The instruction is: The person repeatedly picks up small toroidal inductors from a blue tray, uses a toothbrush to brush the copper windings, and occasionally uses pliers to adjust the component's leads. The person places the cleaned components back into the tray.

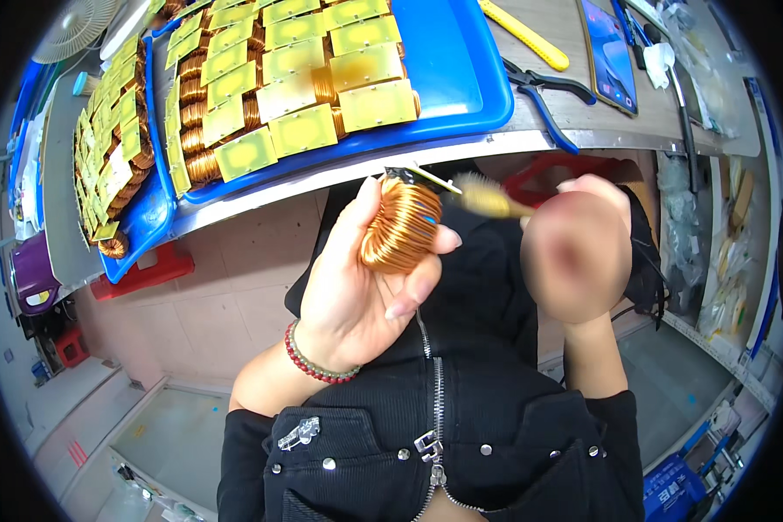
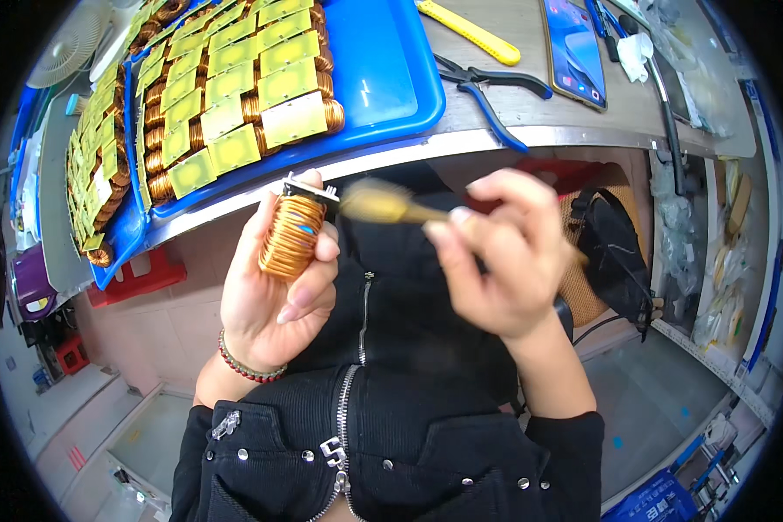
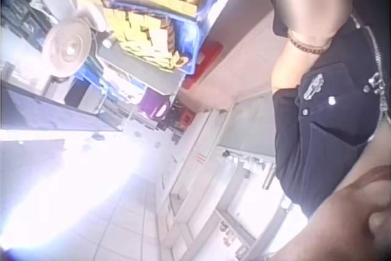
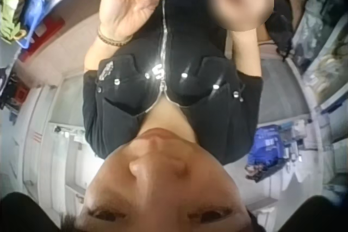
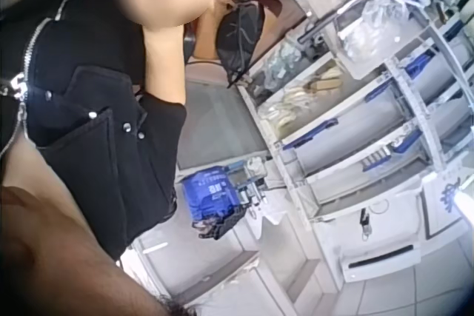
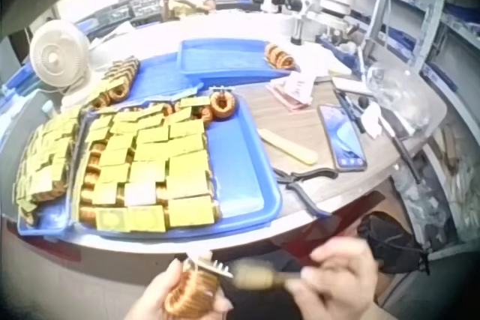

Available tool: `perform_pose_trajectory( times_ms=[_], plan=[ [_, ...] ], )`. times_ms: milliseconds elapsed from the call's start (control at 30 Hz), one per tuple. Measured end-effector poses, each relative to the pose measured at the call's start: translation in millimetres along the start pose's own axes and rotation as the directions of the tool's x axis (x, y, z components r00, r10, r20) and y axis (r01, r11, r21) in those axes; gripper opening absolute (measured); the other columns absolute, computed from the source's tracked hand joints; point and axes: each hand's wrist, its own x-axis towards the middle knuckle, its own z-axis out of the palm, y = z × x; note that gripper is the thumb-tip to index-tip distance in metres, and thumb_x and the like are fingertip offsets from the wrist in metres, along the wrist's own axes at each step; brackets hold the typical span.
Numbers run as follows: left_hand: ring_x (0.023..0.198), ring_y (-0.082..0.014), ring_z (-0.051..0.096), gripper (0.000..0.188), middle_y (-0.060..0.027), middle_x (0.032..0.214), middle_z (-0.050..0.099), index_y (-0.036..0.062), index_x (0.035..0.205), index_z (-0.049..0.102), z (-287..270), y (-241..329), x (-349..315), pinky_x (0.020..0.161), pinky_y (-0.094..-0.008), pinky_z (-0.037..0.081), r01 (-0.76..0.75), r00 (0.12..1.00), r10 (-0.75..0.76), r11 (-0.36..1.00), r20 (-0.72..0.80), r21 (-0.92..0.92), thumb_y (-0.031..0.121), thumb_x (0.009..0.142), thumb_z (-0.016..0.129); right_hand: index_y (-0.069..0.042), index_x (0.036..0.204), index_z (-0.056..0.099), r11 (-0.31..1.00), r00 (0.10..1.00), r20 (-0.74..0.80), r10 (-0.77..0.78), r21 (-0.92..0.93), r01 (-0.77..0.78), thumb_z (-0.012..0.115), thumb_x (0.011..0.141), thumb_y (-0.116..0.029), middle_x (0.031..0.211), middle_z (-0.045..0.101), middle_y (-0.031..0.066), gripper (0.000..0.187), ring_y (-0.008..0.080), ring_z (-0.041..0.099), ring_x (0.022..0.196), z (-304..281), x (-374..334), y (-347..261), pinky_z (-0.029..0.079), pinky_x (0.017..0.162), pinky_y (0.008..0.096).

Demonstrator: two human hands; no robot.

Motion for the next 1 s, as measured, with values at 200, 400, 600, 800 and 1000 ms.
perform_pose_trajectory(
  times_ms=[200, 400, 600, 800, 1000],
  plan=[
    [0.043, -0.0217, 0.049, 0.045, -0.0142, 0.068, 0.057, 0.0087, 0.11, 0.049, 0.4, -3.0, 9.3, 0.038, -0.0257, 0.037, -0.006, 0.997, 0.013, 0.996, 0.073, -0.086, 0.045, 0.097, 0.024, 0.001, 0.109, 0.051, 0.296, 0.789, 0.425, 0.444, 0.761, -0.577, 0.063, 0.08, -0.001, 0.09, 0.052, 0.0005, 0.031, 0.0034, 0.047, 0.075, -6.5, 23.0, -2.5, 0.04, 0.065, 0.017],
    [0.045, -0.0177, 0.05, 0.04, -0.0136, 0.094, 0.057, 0.0173, 0.13, 0.032, 9.0, -1.8, 18.2, 0.035, -0.0229, 0.037, -0.156, 0.987, 0.158, 0.932, 0.02, 0.328, 0.04, 0.098, 0.026, 0.001, 0.12, 0.046, 0.265, 0.703, 0.676, 0.222, 0.652, -0.71, 0.063, 0.082, -0.005, 0.095, 0.059, 0.0066, 0.042, 0.0092, 0.058, 0.074, 13.3, 78.2, -27.6, 0.047, 0.062, 0.0219],
    [0.059, -0.0135, 0.057, 0.061, -0.0158, 0.102, 0.052, 0.0102, 0.138, 0.004, 15.9, 17.0, 30.2, 0.041, -0.0185, 0.042, -0.37, 0.925, 0.282, 0.521, 0.254, 0.769, 0.033, 0.095, 0.04, -0.002, 0.123, 0.047, 0.495, 0.724, 0.673, 0.152, 0.582, -0.645, 0.067, 0.078, 0.001, 0.098, 0.059, 0.0083, 0.05, 0.0119, 0.059, 0.085, 15.0, 108.4, -23.5, 0.05, 0.07, 0.0257],
    [0.068, -0.0142, 0.059, 0.071, -0.0208, 0.111, 0.048, 0.0056, 0.138, 0.008, 9.8, 34.9, 0.4, 0.059, -0.0223, 0.049, -0.51, 0.794, 0.491, 0.219, 0.358, 0.832, -0.002, 0.083, 0.053, -0.002, 0.124, 0.049, 0.842, 0.881, 0.458, 0.122, 0.422, -0.336, 0.068, 0.075, -0.004, 0.098, 0.061, 0.0067, 0.053, 0.0135, 0.058, 0.089, 30.9, 166.8, 29.0, 0.046, 0.081, 0.0286],
    [0.064, -0.0136, 0.055, 0.047, -0.0178, 0.103, 0.051, 0.0002, 0.128, 0.027, -21.3, 68.2, -39.2, 0.058, -0.0221, 0.045, -0.567, 0.272, 0.88, -0.18, 0.388, 0.804, 0.001, 0.086, 0.047, -0.001, 0.114, 0.056, 0.932, 0.889, 0.433, 0.151, 0.238, -0.274, 0.067, 0.076, -0.004, 0.108, 0.062, 0.0106, 0.04, 0.0181, 0.059, 0.098, 83.4, 203.5, 102.4, 0.045, 0.087, 0.0301]
  ],
)
